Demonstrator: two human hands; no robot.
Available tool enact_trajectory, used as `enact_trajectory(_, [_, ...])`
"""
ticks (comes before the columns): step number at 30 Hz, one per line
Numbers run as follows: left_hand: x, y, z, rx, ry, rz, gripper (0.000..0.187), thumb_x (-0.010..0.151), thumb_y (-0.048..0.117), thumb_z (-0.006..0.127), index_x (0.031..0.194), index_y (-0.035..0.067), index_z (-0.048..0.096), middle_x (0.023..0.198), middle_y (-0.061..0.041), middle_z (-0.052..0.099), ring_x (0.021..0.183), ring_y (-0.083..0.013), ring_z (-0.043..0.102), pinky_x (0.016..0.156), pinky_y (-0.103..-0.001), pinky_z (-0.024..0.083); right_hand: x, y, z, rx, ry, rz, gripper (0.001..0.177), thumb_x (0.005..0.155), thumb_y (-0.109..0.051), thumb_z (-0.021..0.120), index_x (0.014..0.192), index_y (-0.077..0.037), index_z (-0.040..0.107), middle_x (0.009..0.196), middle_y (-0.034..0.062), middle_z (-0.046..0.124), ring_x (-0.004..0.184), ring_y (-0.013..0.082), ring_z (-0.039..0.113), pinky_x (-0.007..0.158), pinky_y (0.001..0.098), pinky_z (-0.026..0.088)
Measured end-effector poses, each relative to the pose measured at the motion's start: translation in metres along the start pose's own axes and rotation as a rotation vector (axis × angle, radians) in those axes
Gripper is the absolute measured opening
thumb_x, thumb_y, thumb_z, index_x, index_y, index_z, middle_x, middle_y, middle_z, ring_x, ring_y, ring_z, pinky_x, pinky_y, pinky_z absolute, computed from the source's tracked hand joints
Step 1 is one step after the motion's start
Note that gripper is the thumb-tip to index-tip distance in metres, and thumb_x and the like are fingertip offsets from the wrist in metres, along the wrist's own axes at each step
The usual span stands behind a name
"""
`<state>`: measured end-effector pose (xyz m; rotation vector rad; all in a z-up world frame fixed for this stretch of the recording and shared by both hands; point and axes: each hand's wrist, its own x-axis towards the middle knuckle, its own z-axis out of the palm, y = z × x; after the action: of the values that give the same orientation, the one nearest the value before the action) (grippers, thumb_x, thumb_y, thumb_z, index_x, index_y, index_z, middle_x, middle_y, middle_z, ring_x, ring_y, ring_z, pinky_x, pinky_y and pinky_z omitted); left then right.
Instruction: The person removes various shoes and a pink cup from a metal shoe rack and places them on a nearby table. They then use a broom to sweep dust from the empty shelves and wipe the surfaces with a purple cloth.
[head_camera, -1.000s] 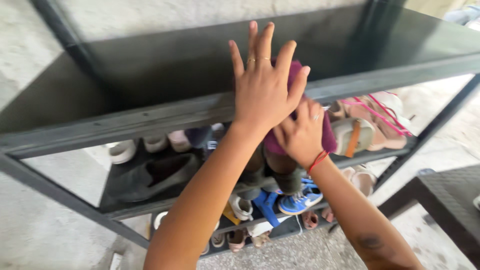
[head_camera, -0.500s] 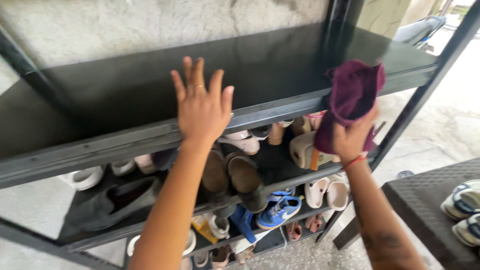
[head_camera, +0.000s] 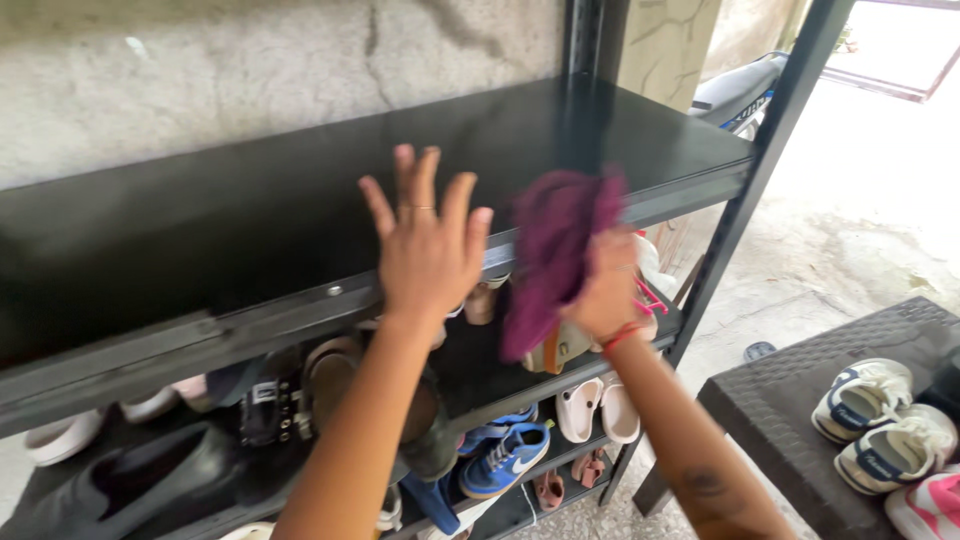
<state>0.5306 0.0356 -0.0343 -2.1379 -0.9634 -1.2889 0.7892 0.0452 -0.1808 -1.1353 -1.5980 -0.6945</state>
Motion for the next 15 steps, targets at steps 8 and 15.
enact_trajectory(8, [0.005,0.005,0.023,0.146,0.016,-0.126,0.044,0.103,0.034,0.061,0.134,0.003,0.062,0.153,-0.031,0.043,0.151,-0.0538,0.025,0.123,-0.068,0.017,0.019,0.136,-0.094,-0.483,-0.063,0.085,0.037,0.09,-0.011,0.074,0.127,-0.011,0.069,0.139,0.0145,0.055,0.132,0.0375,0.048,0.117,0.0479,0.032])
enact_trajectory(15, [0.007,0.008,0.023,0.197,0.021,-0.169,0.044,0.094,0.032,0.066,0.129,0.005,0.066,0.153,-0.035,0.043,0.151,-0.0548,0.025,0.124,-0.065,0.016,0.055,0.115,-0.159,-0.067,0.196,0.212,0.044,0.093,-0.014,0.064,0.136,-0.004,0.062,0.144,0.0232,0.055,0.134,0.0452,0.048,0.12,0.0527,0.036])
